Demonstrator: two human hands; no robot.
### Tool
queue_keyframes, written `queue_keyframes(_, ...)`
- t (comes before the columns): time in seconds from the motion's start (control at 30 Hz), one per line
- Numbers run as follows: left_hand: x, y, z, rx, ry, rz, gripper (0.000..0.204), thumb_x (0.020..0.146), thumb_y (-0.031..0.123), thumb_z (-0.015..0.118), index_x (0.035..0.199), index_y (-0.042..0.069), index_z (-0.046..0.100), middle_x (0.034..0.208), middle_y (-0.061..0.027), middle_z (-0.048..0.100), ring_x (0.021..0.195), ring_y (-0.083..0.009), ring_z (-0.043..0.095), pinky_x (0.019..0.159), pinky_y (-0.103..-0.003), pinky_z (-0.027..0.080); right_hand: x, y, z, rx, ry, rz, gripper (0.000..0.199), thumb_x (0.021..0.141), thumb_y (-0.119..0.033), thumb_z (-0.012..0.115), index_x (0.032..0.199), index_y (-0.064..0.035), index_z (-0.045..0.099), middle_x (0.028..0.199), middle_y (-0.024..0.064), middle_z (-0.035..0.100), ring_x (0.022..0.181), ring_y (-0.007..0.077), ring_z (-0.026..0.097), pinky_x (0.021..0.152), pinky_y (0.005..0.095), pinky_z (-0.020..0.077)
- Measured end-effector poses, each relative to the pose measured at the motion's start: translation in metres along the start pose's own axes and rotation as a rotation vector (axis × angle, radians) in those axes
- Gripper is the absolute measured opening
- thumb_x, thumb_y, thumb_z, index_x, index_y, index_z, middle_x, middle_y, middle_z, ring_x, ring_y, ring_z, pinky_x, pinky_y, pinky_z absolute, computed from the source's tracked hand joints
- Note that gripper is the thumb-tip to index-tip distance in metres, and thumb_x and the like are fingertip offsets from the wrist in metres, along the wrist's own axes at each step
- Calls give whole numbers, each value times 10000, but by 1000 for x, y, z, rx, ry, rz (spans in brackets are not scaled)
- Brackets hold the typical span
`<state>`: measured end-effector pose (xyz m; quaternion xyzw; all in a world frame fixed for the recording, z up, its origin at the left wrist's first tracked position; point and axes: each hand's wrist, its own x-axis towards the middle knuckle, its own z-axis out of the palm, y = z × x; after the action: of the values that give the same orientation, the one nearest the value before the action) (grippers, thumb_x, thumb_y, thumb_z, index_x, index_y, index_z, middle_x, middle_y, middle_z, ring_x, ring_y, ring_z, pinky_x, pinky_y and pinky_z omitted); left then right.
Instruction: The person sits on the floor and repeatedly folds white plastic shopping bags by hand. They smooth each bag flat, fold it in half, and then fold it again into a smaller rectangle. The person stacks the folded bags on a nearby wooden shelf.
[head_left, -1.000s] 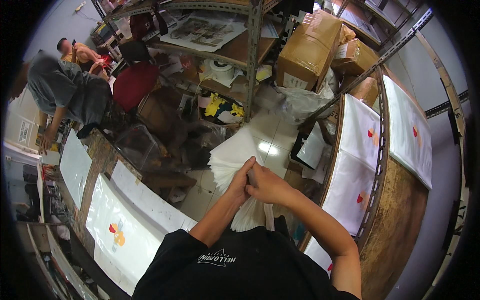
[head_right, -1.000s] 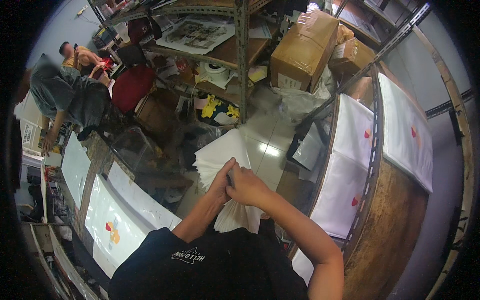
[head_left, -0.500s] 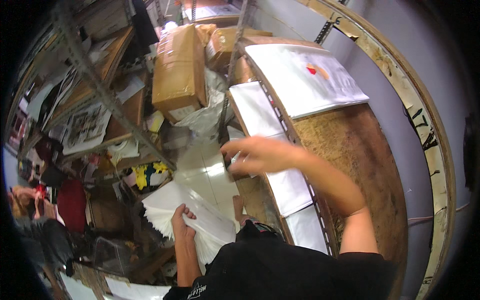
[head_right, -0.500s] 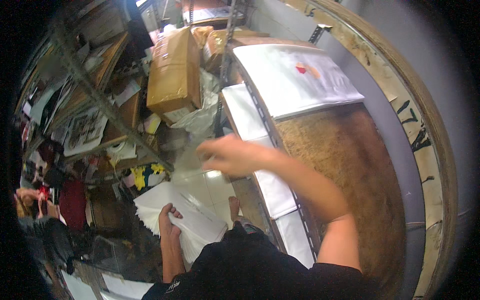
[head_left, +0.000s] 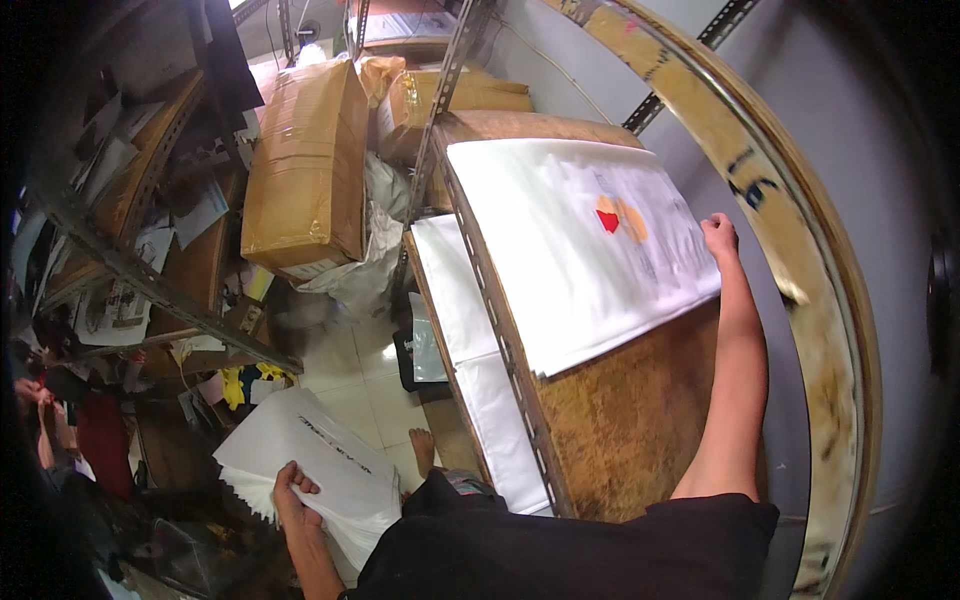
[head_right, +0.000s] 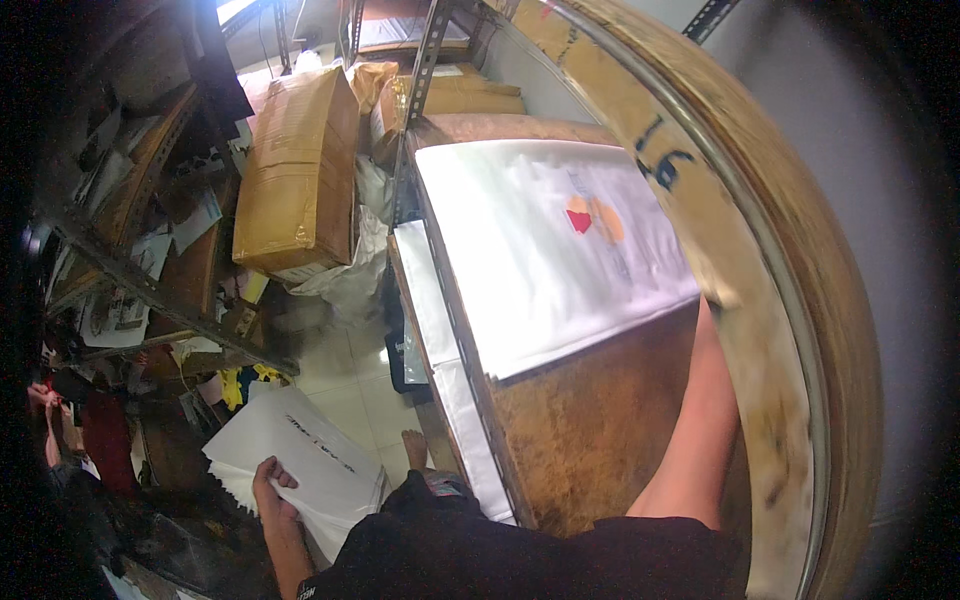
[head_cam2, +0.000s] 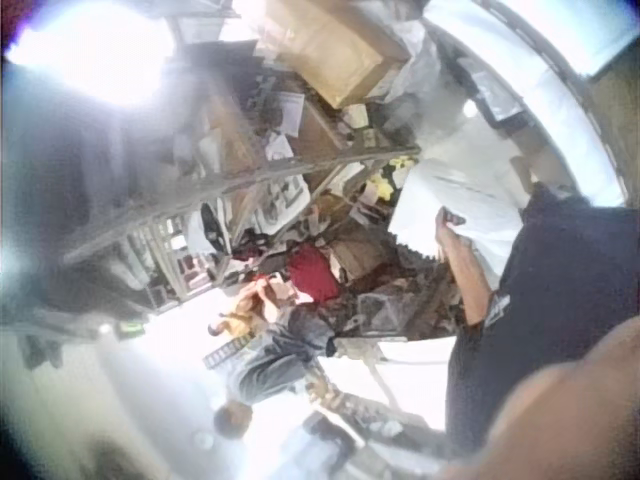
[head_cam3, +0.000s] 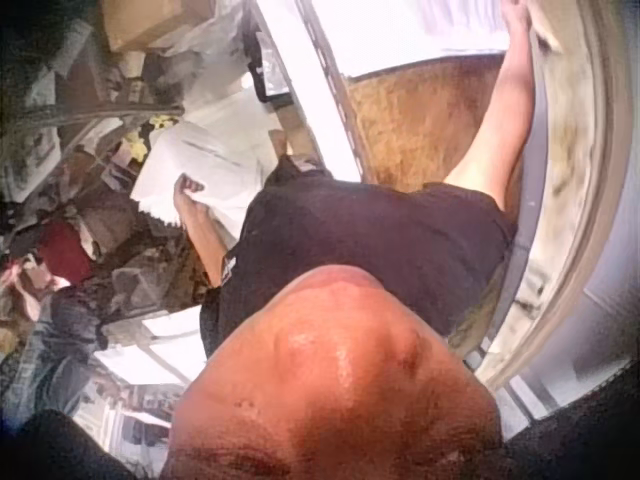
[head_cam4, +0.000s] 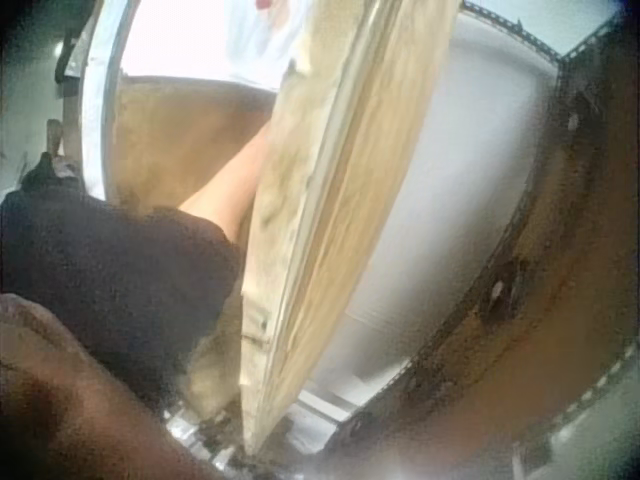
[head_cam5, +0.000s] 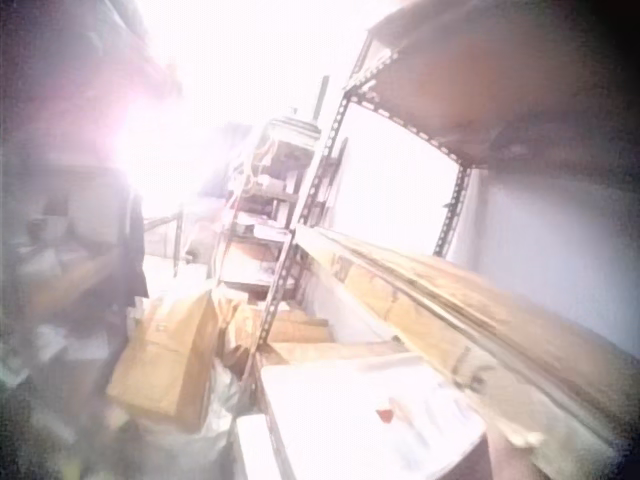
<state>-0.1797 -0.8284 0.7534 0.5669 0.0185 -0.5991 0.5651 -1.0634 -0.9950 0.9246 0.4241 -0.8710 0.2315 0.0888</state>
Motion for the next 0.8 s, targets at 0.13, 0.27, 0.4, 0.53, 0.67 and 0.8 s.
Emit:
queue_keyframes(0.13, 10, -12, 11, -60, 14, -107, 166, 886, 160, 604, 761, 133, 498, 608, 37, 388, 473, -92, 336, 447, -263, 320, 67, 57, -5, -303, 174, -65, 546, 817, -327, 694, 1225, 22, 593, 1191, 196, 655, 1076, 330, 634, 943, 403, 482)
queue_keyframes(0.27, 8, -1, 17, -20, 73, -100, 169, 889, 158, 588, 762, 147, 476, 603, 48, 357, 469, -90, 319, 444, -262, 308, 62, 35, 39, -105, -70, 158, 543, 825, -316, 706, 1231, 25, 593, 1190, 194, 650, 1061, 299, 630, 912, 393, 491)
queue_keyframes(0.4, 19, 6, 9, 11, 101, -126, 145, 874, 157, 596, 770, 143, 497, 603, 46, 367, 464, -93, 320, 444, -264, 316, 45, -15, 10, 133, -490, 320, 516, 826, -308, 719, 1215, 11, 607, 1164, 169, 653, 1052, 268, 618, 872, 398, 495)
queue_keyframes(0.53, 30, -2, 11, 45, 95, -135, 137, 851, 159, 598, 764, 145, 494, 611, 41, 386, 463, -102, 334, 456, -280, 322, 52, -25, -13, -28, -549, 362, 505, 815, -302, 737, 1210, -13, 612, 1154, 158, 650, 1053, 272, 612, 858, 436, 493)
queue_keyframes(0.67, 30, -1, 22, 22, 142, -137, 174, 857, 156, 600, 736, 149, 476, 598, 47, 362, 457, -101, 329, 447, -277, 334, 57, -30, -14, -97, -584, 371, 497, 804, -296, 755, 1204, -37, 617, 1144, 147, 648, 1055, 276, 606, 844, 474, 490)
queue_keyframes(0.8, 37, -2, 7, 12, 107, -141, 188, 854, 156, 606, 729, 152, 466, 597, 45, 361, 467, -101, 343, 455, -279, 339, 58, -27, -12, -112, -581, 371, 547, 794, -298, 765, 1247, -47, 590, 1204, 154, 620, 1106, 297, 585, 872, 497, 481)
